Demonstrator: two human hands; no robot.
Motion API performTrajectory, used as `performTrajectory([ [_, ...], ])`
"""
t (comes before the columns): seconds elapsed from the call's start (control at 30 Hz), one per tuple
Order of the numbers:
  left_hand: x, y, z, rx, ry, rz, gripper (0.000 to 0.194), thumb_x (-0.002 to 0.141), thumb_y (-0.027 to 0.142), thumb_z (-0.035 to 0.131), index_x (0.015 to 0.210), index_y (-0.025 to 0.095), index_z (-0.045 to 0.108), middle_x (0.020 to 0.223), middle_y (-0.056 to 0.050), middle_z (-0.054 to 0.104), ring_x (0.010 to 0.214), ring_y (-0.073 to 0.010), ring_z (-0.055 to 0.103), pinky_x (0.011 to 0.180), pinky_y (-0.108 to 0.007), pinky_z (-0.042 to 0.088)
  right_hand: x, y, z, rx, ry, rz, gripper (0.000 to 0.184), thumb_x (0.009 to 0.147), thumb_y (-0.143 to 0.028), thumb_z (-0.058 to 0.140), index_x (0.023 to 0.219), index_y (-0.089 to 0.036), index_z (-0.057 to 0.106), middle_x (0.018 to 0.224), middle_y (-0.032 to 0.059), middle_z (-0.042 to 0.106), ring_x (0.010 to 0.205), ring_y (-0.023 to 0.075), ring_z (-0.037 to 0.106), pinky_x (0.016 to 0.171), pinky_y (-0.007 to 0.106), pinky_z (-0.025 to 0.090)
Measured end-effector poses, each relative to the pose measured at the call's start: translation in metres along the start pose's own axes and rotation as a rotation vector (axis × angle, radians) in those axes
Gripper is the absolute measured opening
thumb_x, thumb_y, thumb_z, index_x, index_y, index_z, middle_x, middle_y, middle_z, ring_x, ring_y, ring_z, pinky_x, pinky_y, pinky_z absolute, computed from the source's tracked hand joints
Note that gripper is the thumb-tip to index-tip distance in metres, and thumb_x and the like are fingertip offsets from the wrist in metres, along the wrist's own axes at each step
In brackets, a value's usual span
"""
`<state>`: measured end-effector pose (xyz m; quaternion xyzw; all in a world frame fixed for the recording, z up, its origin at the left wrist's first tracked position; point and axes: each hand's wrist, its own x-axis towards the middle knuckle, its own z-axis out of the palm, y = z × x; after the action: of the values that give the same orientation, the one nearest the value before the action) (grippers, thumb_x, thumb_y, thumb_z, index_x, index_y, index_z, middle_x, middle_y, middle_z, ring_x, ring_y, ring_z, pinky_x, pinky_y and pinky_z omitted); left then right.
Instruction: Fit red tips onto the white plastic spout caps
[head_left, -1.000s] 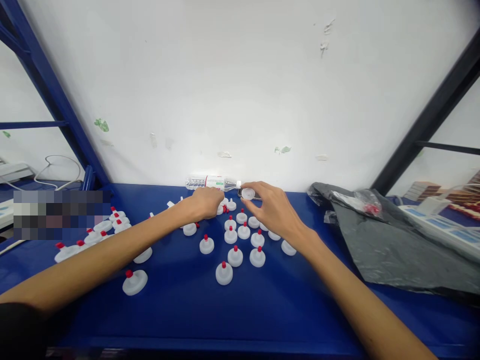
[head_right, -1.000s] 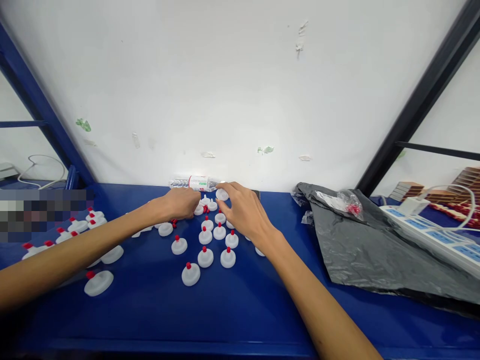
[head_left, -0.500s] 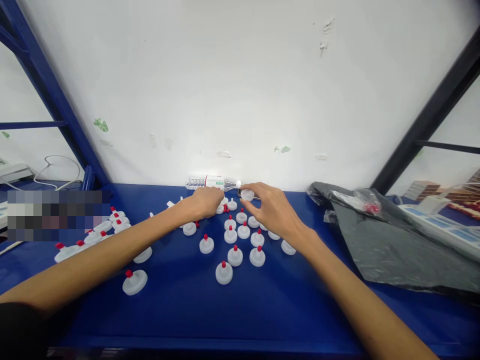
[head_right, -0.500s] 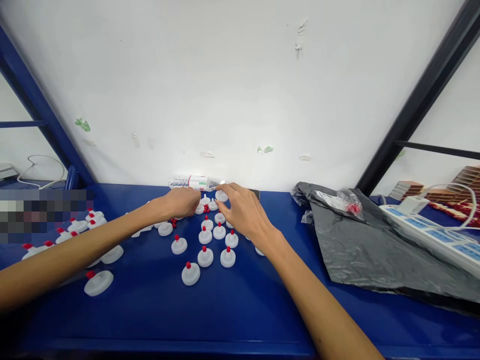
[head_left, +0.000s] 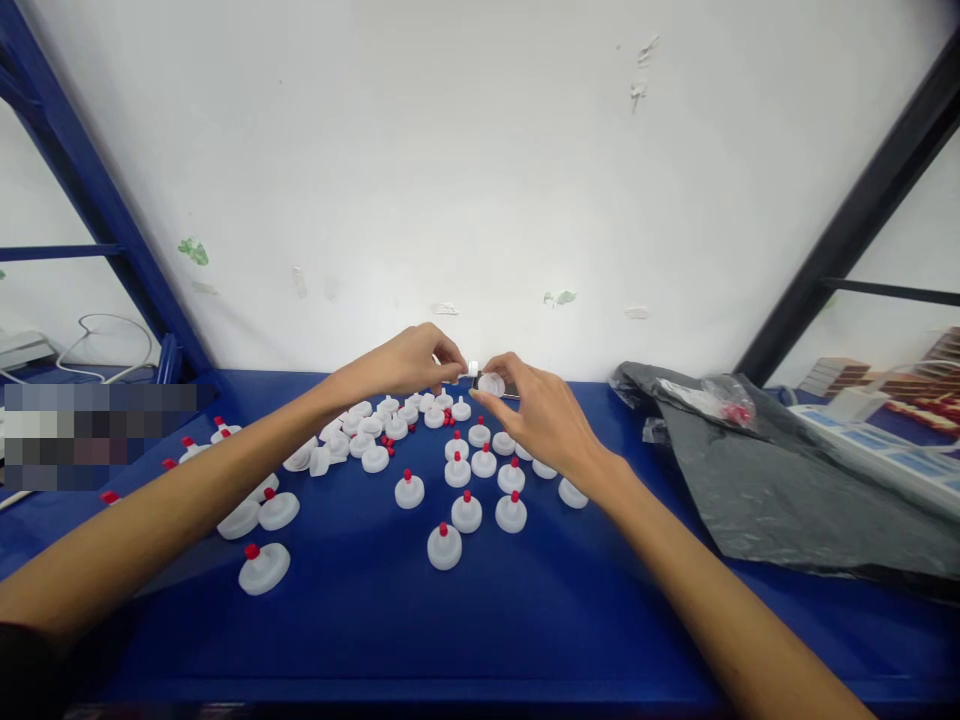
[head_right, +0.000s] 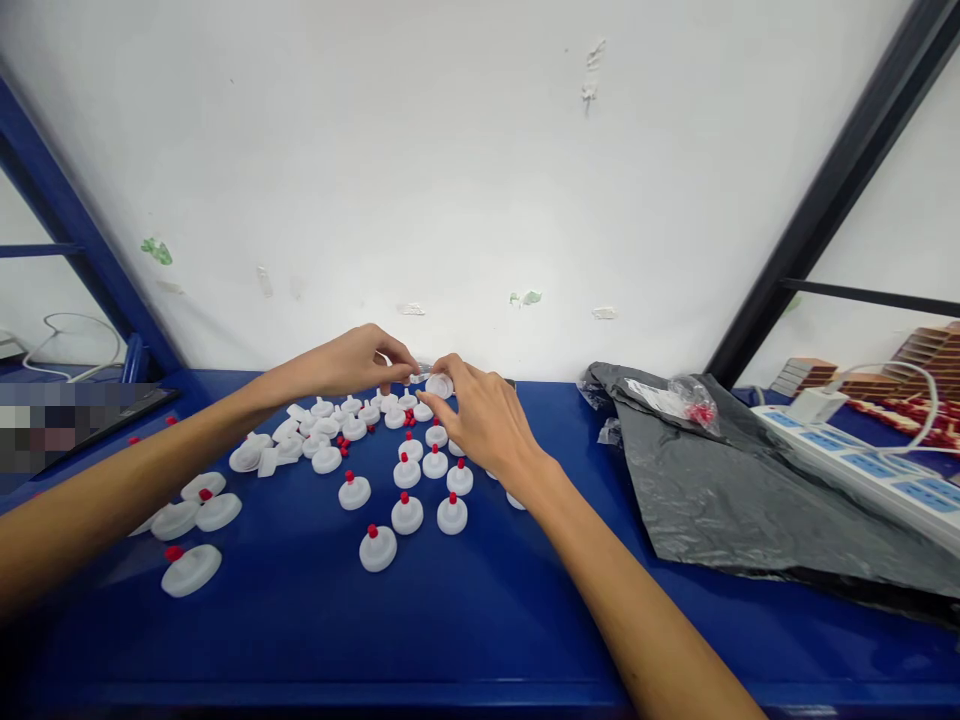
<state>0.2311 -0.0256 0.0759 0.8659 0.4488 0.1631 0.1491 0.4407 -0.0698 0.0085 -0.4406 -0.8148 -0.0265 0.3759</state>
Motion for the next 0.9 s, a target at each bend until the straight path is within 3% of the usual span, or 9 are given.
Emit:
performTrajectory([
  [0.13, -0.001, 0.006, -0.002, -0.265, 0.081, 0.035, 0.030, 0.088, 0.038, 0.064, 0.099, 0.014, 0.079, 0.079, -0.009, 0.077, 0.070, -0.0173, 0.070, 0.050, -0.023, 0.041, 0.001, 0.001, 0.001, 0.015, 0.032, 0.062, 0.029, 0.102, -0.047, 0.052, 0.120, -0.024, 0.053, 0.094, 0.0052, 0.077, 0.084, 0.0260, 0.074, 0.069, 0.032, 0.048],
  [0.33, -0.004, 0.011, -0.001, -0.447, 0.027, 0.013, 0.032, 0.089, 0.041, 0.066, 0.101, 0.014, 0.077, 0.091, -0.012, 0.079, 0.088, -0.0220, 0.075, 0.048, -0.022, 0.037, 0.002, 0.002, 0.000, -0.025, 0.091, 0.101, 0.038, 0.102, -0.057, 0.045, 0.122, -0.024, 0.050, 0.085, 0.0021, 0.076, 0.067, 0.0230, 0.071, 0.057, 0.029, 0.040],
  [0.57, 0.000, 0.004, 0.004, -0.581, -0.043, -0.040, 0.032, 0.087, 0.043, 0.070, 0.104, 0.018, 0.077, 0.099, -0.011, 0.079, 0.091, -0.0211, 0.074, 0.047, -0.023, 0.034, 0.002, 0.002, 0.000, 0.006, 0.160, 0.105, 0.040, 0.101, -0.057, 0.049, 0.123, -0.024, 0.050, 0.098, 0.0066, 0.078, 0.081, 0.0257, 0.075, 0.064, 0.031, 0.047],
  [0.7, 0.005, -0.001, 0.006, -0.737, -0.060, -0.095, 0.029, 0.084, 0.039, 0.075, 0.105, 0.019, 0.078, 0.107, -0.011, 0.077, 0.091, -0.0181, 0.072, 0.054, -0.024, 0.042, 0.003, -0.001, -0.003, 0.042, 0.221, 0.112, 0.040, 0.099, -0.058, 0.053, 0.121, -0.024, 0.051, 0.099, 0.0076, 0.078, 0.083, 0.0250, 0.076, 0.066, 0.032, 0.049],
  [0.83, 0.007, -0.002, 0.005, -0.926, -0.142, -0.105, 0.018, 0.086, 0.034, 0.075, 0.097, 0.022, 0.080, 0.123, -0.006, 0.073, 0.100, -0.0138, 0.068, 0.075, -0.023, 0.051, 0.003, -0.003, -0.005, 0.090, 0.228, 0.112, 0.038, 0.099, -0.057, 0.052, 0.120, -0.025, 0.050, 0.095, 0.0052, 0.078, 0.079, 0.0230, 0.075, 0.065, 0.031, 0.050],
  [0.9, 0.007, -0.001, 0.005, -0.972, -0.169, -0.111, 0.016, 0.086, 0.034, 0.074, 0.096, 0.022, 0.080, 0.125, -0.006, 0.072, 0.102, -0.0133, 0.066, 0.068, -0.020, 0.049, 0.003, -0.003, -0.004, 0.106, 0.214, 0.107, 0.037, 0.099, -0.057, 0.053, 0.120, -0.026, 0.049, 0.098, 0.0051, 0.078, 0.079, 0.0227, 0.075, 0.065, 0.031, 0.050],
])
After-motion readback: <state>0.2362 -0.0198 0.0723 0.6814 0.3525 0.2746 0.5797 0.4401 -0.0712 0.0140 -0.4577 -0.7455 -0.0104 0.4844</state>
